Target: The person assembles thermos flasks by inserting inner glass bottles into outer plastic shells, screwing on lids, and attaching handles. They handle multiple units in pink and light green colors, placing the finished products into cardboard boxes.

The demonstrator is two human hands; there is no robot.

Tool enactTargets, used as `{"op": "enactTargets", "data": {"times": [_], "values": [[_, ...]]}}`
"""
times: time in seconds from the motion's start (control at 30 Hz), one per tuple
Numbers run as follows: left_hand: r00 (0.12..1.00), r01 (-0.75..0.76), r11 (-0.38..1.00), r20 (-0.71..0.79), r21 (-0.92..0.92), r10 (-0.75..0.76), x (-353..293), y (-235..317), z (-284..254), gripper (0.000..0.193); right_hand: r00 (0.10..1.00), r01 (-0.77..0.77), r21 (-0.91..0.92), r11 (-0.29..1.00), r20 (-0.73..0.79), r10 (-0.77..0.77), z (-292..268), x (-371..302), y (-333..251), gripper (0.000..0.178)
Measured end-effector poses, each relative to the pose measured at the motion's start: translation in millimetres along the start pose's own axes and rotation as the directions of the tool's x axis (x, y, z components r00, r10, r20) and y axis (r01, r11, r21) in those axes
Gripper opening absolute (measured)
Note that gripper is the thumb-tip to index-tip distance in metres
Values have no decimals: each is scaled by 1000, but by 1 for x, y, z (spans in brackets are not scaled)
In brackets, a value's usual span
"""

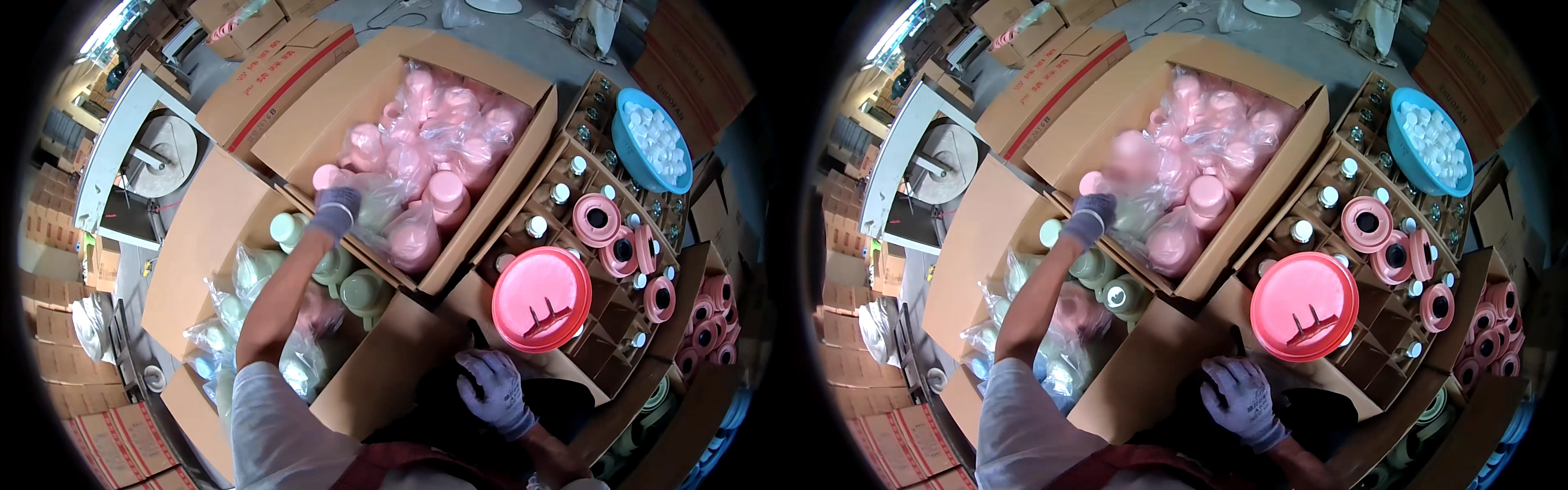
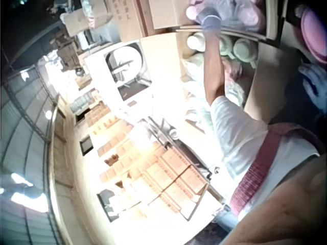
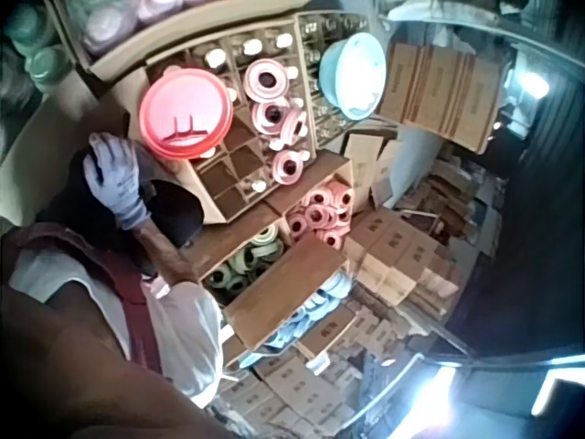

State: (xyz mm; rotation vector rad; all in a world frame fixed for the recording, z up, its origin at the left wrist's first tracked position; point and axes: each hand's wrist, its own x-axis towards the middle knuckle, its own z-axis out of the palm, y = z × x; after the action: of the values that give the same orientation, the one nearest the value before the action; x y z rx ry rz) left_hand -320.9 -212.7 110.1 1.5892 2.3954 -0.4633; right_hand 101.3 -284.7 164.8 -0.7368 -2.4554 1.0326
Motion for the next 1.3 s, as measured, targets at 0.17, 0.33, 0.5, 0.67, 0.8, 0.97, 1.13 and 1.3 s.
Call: {"op": "enactTargets", "data": {"times": [0.17, 0.33, 0.5, 0.67, 0.8, 0.97, 1.13, 1.3], "values": [[976, -214, 951, -12, -222, 217, -39, 84, 24, 78, 1000, 3, 3, 1000, -20, -3, -2, 2, -3, 35], [955, -242, 845, -269, -477, 122, -7, 92, 97, 93, 999, -4, -29, 1000, -43, 2, -1, -2, -10, 33], [966, -237, 890, -195, -391, 171, -2, 90, 90, 90, 997, -31, -21, 999, -75, 30, -5, -13, -12, 32], [976, -210, 913, -129, -351, 175, -8, 98, 73, 93, 992, -98, 10, 995, -80, 98, -6, -26, -4, 33], [886, -405, 870, -354, -282, 299, -8, 76, 95, 80, 994, -101, 156, 983, 66, 91, -17, -17, -2, 33], [911, -383, 663, -141, -643, 389, -17, 25, 43, 34, 998, 35, -233, 972, -35, -44, 2, 60, 46, 36], [936, -351, 809, -188, -472, 297, -11, 14, 74, 24, 965, 258, -431, 865, 156, -210, 86, 192, 76, 48], [894, -439, 765, -147, -471, 423, -3, 4, 45, 23, 973, 2, -480, 877, 204, 109, 131, 219, 109, 74]]}}
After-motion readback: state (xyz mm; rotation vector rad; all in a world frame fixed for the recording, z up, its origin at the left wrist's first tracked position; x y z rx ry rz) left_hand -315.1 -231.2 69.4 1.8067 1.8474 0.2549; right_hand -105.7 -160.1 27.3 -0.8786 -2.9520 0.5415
